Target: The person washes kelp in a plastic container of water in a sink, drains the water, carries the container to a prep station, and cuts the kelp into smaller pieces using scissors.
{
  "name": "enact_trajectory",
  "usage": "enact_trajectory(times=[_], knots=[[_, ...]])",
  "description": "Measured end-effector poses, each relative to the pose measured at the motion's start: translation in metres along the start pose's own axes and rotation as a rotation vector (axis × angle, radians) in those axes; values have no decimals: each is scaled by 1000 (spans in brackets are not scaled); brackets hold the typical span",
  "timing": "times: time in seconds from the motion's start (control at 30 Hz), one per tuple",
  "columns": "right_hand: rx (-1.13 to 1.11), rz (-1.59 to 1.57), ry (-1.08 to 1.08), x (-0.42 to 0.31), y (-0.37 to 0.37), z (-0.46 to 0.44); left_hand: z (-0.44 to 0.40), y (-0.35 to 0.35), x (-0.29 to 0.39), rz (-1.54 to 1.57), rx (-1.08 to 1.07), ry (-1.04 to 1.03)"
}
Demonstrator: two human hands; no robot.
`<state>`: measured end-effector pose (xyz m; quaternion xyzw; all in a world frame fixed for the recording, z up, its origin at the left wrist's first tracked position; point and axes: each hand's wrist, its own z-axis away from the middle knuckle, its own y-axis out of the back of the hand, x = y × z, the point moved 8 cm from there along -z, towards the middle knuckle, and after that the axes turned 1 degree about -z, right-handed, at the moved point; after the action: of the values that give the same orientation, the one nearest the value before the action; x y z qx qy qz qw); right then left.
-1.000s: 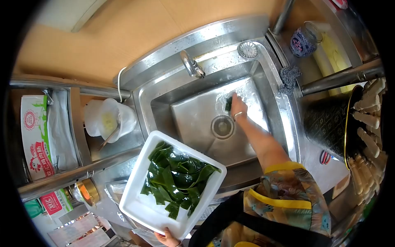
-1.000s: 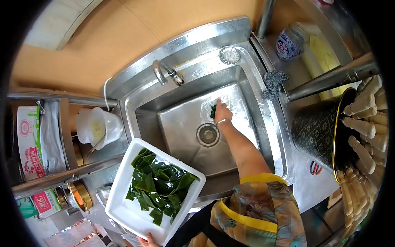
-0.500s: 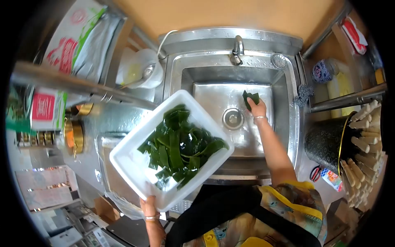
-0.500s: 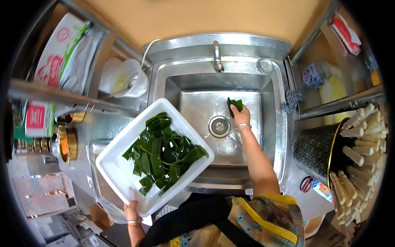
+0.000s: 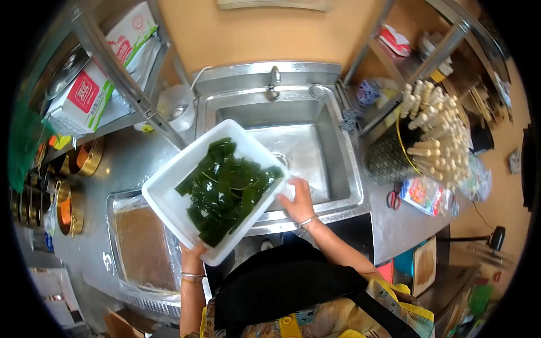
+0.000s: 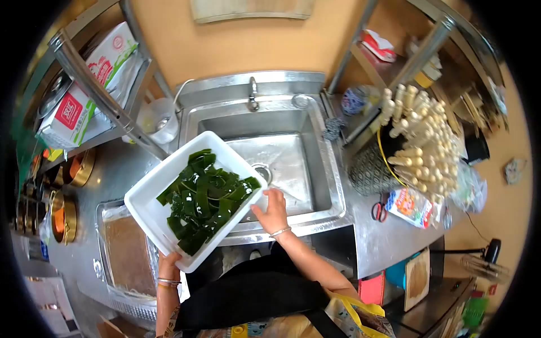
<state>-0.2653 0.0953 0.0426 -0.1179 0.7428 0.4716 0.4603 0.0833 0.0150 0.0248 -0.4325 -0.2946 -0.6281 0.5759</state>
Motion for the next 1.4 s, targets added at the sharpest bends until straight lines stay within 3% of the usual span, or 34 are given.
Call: enact_trajectory(times=[0.07, 0.13, 0.3, 0.37, 0.47, 0.53, 0.63, 0.7, 0.83, 1.4], knots=[[29, 41, -27, 5, 12, 14, 1, 0, -2, 42, 9, 15], [-89, -155, -31, -9, 13, 19, 4, -3, 0, 39, 15, -30], [-172, -216, -7, -29, -11, -27, 25, -29, 28, 73, 16, -150], [-324, -66, -216, 14, -59, -48, 37, -34, 43, -61, 91, -231], [-412, -131, -350, 21, -103, -57, 42, -44, 65, -204, 39, -356], [-375, -102, -341, 15, -124, -56, 43, -52, 75, -336, 25, -411], [-324, -137, -326, 16, -143, -56, 35, -64, 75, -249, -7, -318], [-310, -287, -464, 31, -158, -56, 40, -79, 82, -360, 48, -353], [-341, -292, -593, 21, -167, -48, 46, -94, 84, -415, 101, -330], [-414, -617, -401, -27, -153, -40, 117, -158, 105, -842, 384, -408]])
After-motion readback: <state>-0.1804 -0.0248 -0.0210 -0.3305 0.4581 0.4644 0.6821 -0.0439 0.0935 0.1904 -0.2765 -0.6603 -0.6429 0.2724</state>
